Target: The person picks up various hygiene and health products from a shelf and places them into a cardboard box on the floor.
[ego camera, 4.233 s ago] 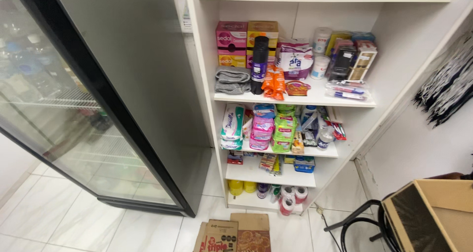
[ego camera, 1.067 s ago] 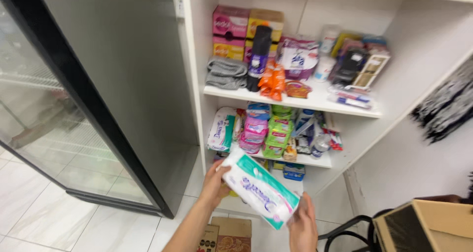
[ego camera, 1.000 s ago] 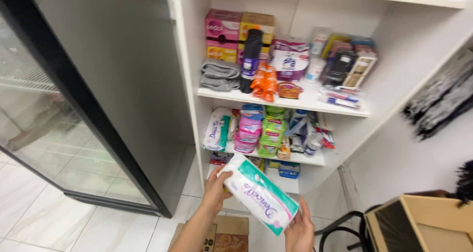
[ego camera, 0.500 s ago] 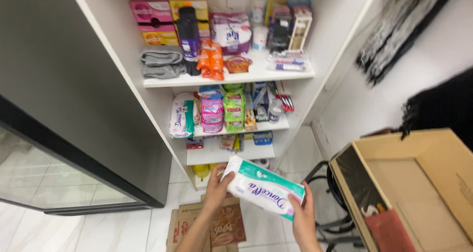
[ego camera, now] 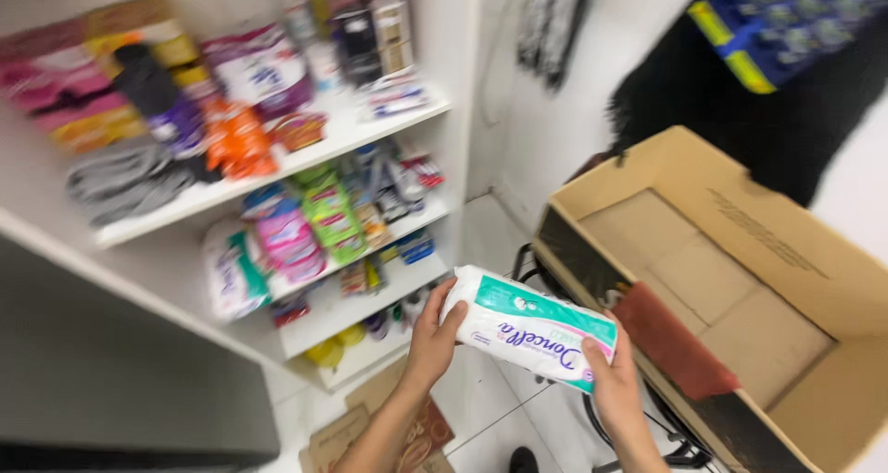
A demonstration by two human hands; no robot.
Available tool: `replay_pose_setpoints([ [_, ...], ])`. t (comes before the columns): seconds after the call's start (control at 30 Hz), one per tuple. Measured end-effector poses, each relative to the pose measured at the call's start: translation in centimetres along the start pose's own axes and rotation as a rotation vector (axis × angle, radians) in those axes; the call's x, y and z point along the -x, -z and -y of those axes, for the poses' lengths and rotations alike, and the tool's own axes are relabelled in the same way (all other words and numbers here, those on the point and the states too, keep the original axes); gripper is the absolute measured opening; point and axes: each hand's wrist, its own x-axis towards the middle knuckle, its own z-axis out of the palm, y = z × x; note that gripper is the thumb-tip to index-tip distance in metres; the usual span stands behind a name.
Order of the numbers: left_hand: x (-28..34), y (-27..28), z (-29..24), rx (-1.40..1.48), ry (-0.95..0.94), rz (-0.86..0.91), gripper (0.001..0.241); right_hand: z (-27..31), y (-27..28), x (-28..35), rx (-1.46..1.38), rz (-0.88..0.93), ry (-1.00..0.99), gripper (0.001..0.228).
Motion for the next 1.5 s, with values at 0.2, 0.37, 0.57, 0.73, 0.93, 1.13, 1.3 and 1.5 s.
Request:
replay_pose_setpoints([
  [0.2,-4.7,-11.8,-4.5,-0.304,-0.284,0.223,0.057,10.4,9.1,-3.5,0.201,-0.138,0.118,0.068],
  [0.37,-10.3,-23.7,-8.4,-0.607,-0.283,0.452,0.058,12.6,19.7,-11.8,0.270,-0.160,0.124,0.071],
  [0.57,-20.0,-34.5,-2.8,-1.058,-0.151,0.708,0.060,4.5,29.8,-22.1,0.540,-0.075,-0.152,0.074],
  [0.73,-22.7,-38.5,1.4,-1.299,0.067,0.922,0.071,2.6,30.7,-23.2,0.781,0.253,-0.419,0.083],
  [0.93,-21.7,-43.5,6.5,-1.445,0.256,1.222,0.069,-2.9,35.6,-25.1,1.150,0.540,-0.625,0.060],
  [1.13,-20.2,-47.3,10.8,-1.542,0.251,1.400,0.070,-4.3,36.5,-23.8,1.227,0.729,-0.631,0.045],
  [1.3,-18.2,-50.9,6.2,-1.510,0.416,1.502,0.068,-1.9,35.3,-21.9,1.302,0.992,-0.587,0.033],
  [1.5,-19.6,-48.9,13.7,-1.545,0.476,1.528,0.076,-2.9,34.1,-21.1,1.552,1.227,-0.505,0.032],
])
